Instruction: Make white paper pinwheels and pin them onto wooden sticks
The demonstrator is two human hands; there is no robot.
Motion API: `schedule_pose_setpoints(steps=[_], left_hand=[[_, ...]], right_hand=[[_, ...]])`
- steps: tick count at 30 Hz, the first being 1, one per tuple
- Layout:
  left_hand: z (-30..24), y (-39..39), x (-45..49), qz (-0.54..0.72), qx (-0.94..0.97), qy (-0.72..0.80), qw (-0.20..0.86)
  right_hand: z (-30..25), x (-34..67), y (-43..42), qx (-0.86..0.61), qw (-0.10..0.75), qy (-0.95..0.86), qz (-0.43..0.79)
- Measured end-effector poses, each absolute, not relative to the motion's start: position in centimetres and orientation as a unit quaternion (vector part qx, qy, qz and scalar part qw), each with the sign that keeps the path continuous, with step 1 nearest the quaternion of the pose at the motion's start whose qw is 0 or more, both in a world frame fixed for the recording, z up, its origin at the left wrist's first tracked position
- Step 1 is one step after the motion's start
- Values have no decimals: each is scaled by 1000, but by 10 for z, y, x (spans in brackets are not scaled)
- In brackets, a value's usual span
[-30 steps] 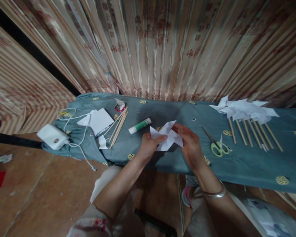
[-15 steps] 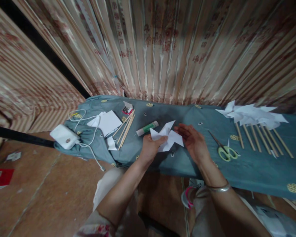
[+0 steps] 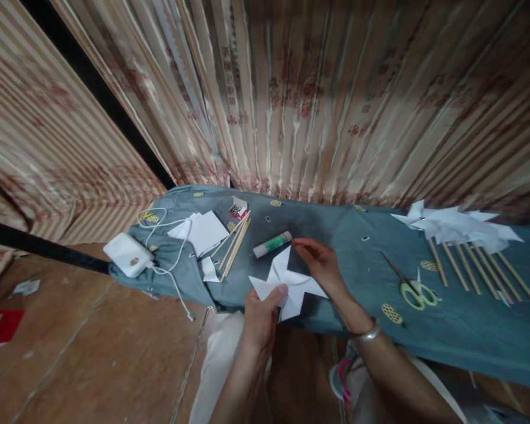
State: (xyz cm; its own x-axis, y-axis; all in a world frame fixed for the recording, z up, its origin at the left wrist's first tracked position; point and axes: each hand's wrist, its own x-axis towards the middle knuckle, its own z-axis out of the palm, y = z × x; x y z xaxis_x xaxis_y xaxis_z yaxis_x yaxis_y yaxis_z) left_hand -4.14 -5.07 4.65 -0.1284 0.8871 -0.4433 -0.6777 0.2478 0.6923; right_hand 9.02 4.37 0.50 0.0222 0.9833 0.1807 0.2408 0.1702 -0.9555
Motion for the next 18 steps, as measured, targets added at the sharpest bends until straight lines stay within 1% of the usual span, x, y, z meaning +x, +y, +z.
schedule_pose_setpoints(steps=[3, 8, 11, 14, 18], left_hand=[[47, -41, -50, 627, 85, 429, 645], [47, -25, -65, 664, -57, 410, 623], [47, -23, -70, 674, -96, 405, 610], [51, -23, -72, 668, -123, 419, 603], [56, -23, -74, 663, -146, 429, 596]], right_hand=[[19, 63, 67, -513, 428, -666, 332], [51, 7, 123, -492, 273, -790, 242], [58, -24, 154, -475, 189, -837, 193], [54, -45, 176, -458, 133, -864, 162], [42, -59, 191, -445, 98, -876, 155]])
